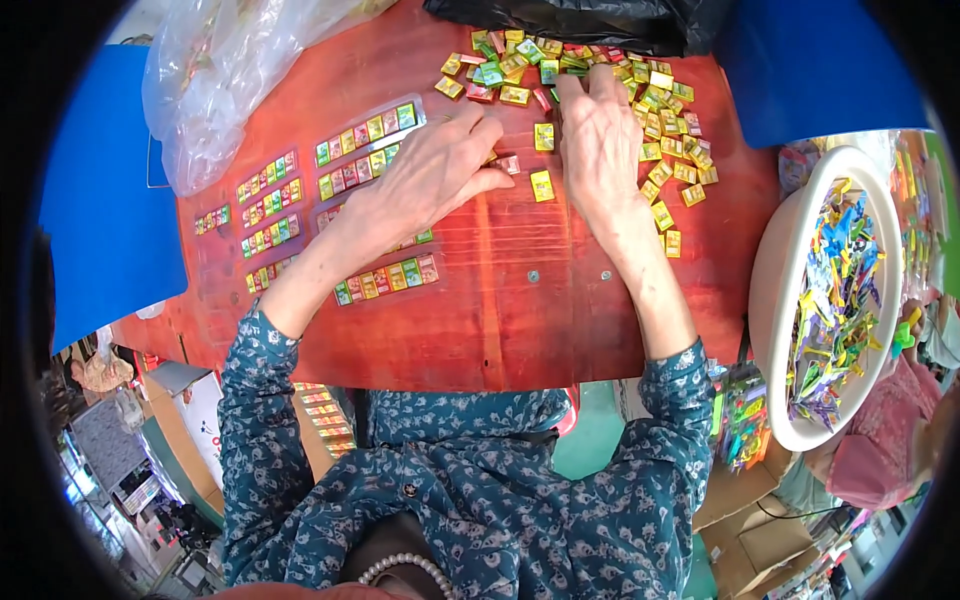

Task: Sorting and placing small wrapped candies into clear plastic tray containers.

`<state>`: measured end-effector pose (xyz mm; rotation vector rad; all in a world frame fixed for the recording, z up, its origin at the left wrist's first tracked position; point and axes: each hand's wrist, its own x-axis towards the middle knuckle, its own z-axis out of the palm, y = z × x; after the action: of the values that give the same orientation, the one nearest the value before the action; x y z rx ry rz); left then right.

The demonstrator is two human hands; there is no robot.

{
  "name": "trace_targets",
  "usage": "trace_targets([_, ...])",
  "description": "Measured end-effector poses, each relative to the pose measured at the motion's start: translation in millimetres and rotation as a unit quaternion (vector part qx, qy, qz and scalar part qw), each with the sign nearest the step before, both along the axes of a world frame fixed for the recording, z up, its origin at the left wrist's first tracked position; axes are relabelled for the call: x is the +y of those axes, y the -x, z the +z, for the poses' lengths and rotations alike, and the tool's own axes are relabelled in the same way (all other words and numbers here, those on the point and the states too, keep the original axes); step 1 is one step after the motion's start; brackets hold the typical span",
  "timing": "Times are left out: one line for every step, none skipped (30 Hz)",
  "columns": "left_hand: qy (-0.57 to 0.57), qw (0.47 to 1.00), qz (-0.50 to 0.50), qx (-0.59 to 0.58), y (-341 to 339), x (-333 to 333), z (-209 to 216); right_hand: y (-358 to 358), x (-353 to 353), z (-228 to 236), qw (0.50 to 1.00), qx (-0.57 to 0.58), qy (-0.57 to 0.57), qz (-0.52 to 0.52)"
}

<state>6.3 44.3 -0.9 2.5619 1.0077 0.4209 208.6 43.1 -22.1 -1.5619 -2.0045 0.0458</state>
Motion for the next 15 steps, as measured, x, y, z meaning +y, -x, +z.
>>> trace_targets([0.001,1.000,0.001,0.000,0,-1,1,-2,1,0,1.000,0.004,0.006,0.001])
trace_targets([0.011,1.000,0.012,0.014,0,-1,4,-3,1,2,1.000,0.008,0.013,0.001])
trace_targets([0.022,0.999,0.023,0.027,1,-1,6,-4,2,3,1.000,-0.006,0.003,0.003])
trace_targets([0.023,0.999,0.023,0.026,1,-1,6,-7,2,2,1.000,-0.006,0.004,0.003])
trace_targets([0.025,0.999,0.016,0.026,3,-1,7,-11,2,1,1.000,-0.016,0.012,0.014])
trace_targets([0.028,0.999,0.008,0.025,4,-1,7,-13,2,1,0.999,-0.027,0.020,0.026])
trace_targets([0.028,0.999,0.010,0.024,5,-1,6,-13,0,2,0.999,-0.027,0.030,0.029])
trace_targets([0.016,1.000,-0.019,0.001,6,1,4,-13,-4,5,0.999,-0.027,0.030,0.031])
trace_targets([0.003,0.999,-0.049,-0.022,8,1,2,-14,-9,8,0.998,0.002,0.049,0.038])
trace_targets([0.003,0.999,-0.048,-0.022,7,1,1,-15,-10,10,0.996,0.030,0.068,0.044])
trace_targets([-0.002,0.999,-0.050,-0.018,4,1,0,-15,-11,7,0.997,0.045,0.049,0.033])
trace_targets([-0.007,0.999,-0.051,-0.014,2,0,0,-15,-11,7,0.997,0.045,0.048,0.034])
trace_targets([-0.007,0.999,-0.052,-0.015,1,1,-1,-14,-11,8,0.998,0.046,0.042,0.028])
trace_targets([-0.009,0.999,-0.049,-0.017,-1,1,-1,-13,-12,10,0.998,0.047,0.036,0.023])
trace_targets([-0.012,0.999,-0.046,-0.020,-2,2,-2,-10,-11,12,0.997,0.067,0.038,0.017])
